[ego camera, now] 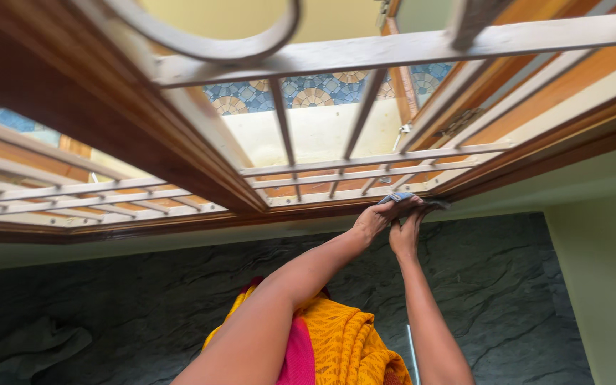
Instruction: The person wipes the wooden frame and metal grills of a window using a blue cloth. They systematically clean the horizontal and vertical bars of the frame and the decorative metal grills, moving from the center to the edges and corners.
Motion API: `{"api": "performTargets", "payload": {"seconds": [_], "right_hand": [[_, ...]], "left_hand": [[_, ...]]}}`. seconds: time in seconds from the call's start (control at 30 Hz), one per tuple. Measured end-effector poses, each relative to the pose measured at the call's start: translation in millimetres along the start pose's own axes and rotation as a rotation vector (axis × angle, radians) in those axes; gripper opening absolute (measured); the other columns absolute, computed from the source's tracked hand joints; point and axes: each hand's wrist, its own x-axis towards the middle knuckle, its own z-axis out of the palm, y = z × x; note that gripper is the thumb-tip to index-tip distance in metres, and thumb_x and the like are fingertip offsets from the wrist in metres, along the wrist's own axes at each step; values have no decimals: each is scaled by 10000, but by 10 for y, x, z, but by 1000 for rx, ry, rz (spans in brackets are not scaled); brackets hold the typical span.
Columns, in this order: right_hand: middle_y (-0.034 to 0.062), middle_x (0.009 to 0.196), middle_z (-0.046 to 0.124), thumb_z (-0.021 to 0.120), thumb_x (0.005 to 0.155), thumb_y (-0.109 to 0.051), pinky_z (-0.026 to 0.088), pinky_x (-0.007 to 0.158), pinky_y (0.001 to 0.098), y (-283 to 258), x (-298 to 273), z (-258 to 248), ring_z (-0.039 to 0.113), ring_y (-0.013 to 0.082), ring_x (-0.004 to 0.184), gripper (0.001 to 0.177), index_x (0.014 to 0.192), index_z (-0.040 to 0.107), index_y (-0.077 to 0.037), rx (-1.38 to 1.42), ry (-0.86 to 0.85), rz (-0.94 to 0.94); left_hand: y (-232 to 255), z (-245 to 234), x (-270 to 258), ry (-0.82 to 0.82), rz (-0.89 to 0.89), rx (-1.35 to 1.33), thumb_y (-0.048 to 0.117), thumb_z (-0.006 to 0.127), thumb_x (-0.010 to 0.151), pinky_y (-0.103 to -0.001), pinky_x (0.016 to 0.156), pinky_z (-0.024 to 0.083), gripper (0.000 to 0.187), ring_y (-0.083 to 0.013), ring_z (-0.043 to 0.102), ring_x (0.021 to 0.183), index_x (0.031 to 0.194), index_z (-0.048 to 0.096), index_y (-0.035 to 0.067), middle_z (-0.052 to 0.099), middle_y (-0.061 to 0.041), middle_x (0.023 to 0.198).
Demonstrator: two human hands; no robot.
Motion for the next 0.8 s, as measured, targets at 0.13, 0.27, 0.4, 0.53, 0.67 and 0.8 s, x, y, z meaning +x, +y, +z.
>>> {"api": "performTargets", "payload": {"seconds": [0.13, 0.27, 0.4, 0.53, 0.67, 0.8], "right_hand": [[437, 1632, -111, 650, 940, -156, 196, 1265, 495, -245, -236, 346, 3, 549, 1540, 972, 1613, -17, 62, -33, -19, -31], [461, 1615, -87, 668, 933, -148, 178, 1260, 520, -560, -525, 774, -3, 601, 1521, 997, 1602, -30, 97, -97, -59, -87], [490, 1582, -73, 680, 901, -175, 197, 1247, 513, -949, -822, 1284, 28, 619, 1500, 1025, 1578, -28, 124, -82, -108, -127], [525, 1564, -52, 662, 900, -198, 199, 1228, 537, -1360, -1184, 1767, 41, 634, 1473, 1013, 1553, -29, 152, -40, -184, -160], [480, 1559, 58, 669, 903, -267, 135, 1212, 611, -1811, -1505, 2196, 33, 635, 1478, 966, 1533, 64, 144, -281, -170, -248], [448, 1565, 140, 626, 945, -324, 85, 1209, 652, -2156, -1687, 2438, 65, 629, 1475, 902, 1559, 124, 107, -338, -109, -367]], "left_hand": [[-299, 122, -492, 17, -18, 14, 359, 422, 1057, -380, 1287, -42, 826, -144, -127, 1608, 1707, -68, 218, -148, 43, 1757], [-683, 193, -1149, 9, -35, 126, 385, 412, 1049, -365, 1300, -55, 836, -90, -149, 1599, 1690, -93, 205, -164, 72, 1749], [-1160, 241, -1790, -55, 25, 74, 343, 432, 1040, -371, 1289, -17, 824, -83, -90, 1594, 1689, -43, 161, -106, 33, 1754], [-1533, 292, -2520, -135, -36, -39, 290, 449, 1028, -367, 1255, 27, 826, -88, -24, 1560, 1687, -39, 197, -85, 69, 1756], [-1848, 362, -3270, -395, 63, -162, 350, 420, 1033, -360, 1270, 22, 793, -104, -12, 1586, 1698, 36, 153, -44, 41, 1755], [-2092, 380, -3736, -204, -147, -69, 344, 419, 998, -357, 1272, -12, 781, -78, -14, 1593, 1684, 68, 211, -16, 90, 1747]]}}
